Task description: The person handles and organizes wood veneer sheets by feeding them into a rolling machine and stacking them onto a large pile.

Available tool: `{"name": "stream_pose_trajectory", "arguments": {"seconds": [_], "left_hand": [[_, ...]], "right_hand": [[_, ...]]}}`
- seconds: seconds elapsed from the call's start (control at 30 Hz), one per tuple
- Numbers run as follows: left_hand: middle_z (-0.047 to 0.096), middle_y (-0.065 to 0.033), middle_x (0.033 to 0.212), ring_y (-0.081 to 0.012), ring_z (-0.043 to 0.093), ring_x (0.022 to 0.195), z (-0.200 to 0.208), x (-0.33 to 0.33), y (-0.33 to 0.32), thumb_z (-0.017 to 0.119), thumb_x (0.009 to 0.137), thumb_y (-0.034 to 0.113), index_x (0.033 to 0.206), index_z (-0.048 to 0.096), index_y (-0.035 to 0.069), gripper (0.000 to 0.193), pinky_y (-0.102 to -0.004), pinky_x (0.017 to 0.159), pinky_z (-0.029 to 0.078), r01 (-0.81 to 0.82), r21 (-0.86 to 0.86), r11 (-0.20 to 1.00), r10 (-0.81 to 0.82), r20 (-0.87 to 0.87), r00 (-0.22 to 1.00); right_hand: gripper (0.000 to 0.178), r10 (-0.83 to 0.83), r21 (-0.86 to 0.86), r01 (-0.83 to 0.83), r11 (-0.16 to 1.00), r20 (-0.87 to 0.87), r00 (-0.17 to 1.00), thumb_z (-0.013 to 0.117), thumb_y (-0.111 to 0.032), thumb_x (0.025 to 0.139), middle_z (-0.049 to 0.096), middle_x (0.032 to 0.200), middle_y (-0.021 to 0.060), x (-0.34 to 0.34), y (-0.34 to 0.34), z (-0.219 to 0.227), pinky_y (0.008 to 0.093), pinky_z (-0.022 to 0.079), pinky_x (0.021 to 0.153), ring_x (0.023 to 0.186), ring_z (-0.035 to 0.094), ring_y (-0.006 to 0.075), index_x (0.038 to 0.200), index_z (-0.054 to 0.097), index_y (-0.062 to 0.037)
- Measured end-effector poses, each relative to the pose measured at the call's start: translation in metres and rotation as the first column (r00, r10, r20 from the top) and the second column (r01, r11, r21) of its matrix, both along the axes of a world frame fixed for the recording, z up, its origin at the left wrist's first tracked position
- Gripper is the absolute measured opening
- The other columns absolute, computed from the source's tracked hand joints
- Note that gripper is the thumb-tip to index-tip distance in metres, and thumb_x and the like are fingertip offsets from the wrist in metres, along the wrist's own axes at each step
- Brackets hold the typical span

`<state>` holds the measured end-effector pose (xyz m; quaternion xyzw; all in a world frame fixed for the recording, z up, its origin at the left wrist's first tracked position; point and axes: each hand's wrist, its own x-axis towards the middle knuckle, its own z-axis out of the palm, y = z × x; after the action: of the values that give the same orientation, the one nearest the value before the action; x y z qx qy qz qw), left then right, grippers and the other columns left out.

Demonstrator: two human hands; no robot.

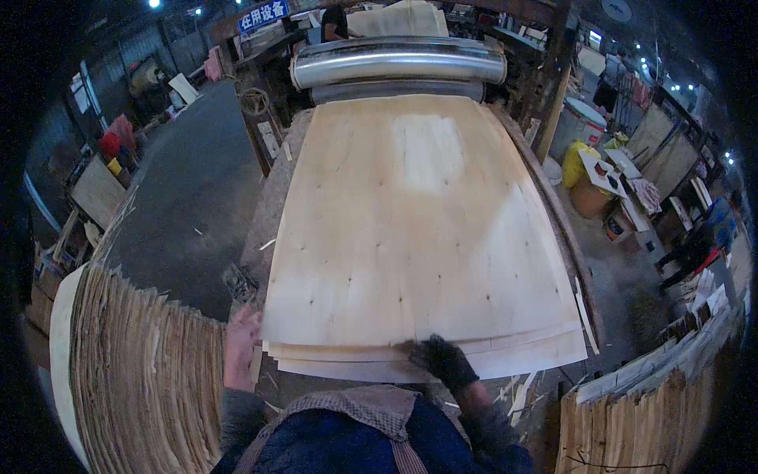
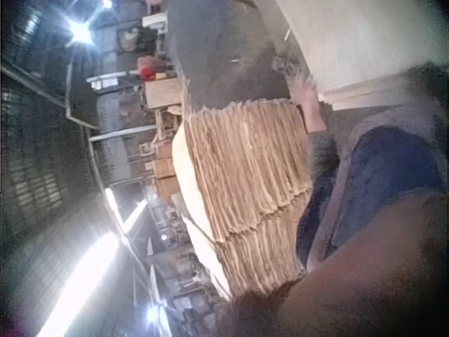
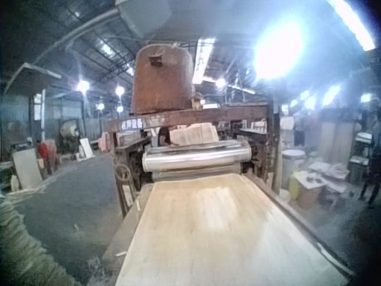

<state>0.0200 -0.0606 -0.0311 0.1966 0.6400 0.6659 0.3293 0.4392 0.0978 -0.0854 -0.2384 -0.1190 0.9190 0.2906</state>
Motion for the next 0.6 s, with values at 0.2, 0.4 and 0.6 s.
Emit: {"name": "stream_pose_trajectory", "arguments": {"seconds": [0.2, 0.4, 0.6], "left_hand": [[0.034, -0.0269, 0.126, -0.0378, 0.035, 0.116, -0.092, 0.045, -0.011, 0.062, 0.068, 0.014, 0.125, 0.030, -0.004, 0.067, -0.0385, 0.097, 0.031, -0.159, -0.625, 0.764, -0.420, -0.669, 0.613], [0.034, -0.0283, 0.124, -0.0399, 0.034, 0.116, -0.117, 0.044, -0.027, 0.063, 0.068, 0.013, 0.126, 0.030, -0.001, 0.068, -0.0394, 0.098, 0.030, -0.196, -0.506, 0.840, -0.334, -0.767, 0.548], [0.053, -0.0169, 0.108, -0.0219, 0.052, 0.098, -0.085, 0.037, -0.014, 0.060, 0.069, 0.001, 0.121, 0.039, -0.005, 0.055, -0.0306, 0.082, 0.042, -0.098, -0.346, 0.933, -0.005, -0.285, 0.958]], "right_hand": [[0.031, -0.121, 0.229, 0.139, 0.964, -0.090, 0.989, 0.032, -0.019, 0.089, 0.045, 0.119, 0.0211, -0.052, 0.114, -0.035, 0.0486, 0.034, 0.095, 0.110, 0.045, 0.0347, 0.113, 0.044, -0.0031], [0.035, 0.038, 0.752, 0.092, 0.653, -0.154, 0.987, 0.031, -0.021, 0.089, 0.039, 0.124, 0.0244, -0.118, 0.196, -0.022, 0.0514, 0.031, 0.097, 0.116, 0.036, 0.0379, 0.113, 0.042, 0.0008], [0.036, -0.050, 0.086, 0.054, 0.995, -0.055, 0.997, 0.043, -0.014, 0.088, 0.033, 0.130, 0.0188, -0.127, 0.166, 0.008, 0.0516, 0.035, 0.094, 0.117, 0.036, 0.0363, 0.121, 0.033, -0.0057]]}}
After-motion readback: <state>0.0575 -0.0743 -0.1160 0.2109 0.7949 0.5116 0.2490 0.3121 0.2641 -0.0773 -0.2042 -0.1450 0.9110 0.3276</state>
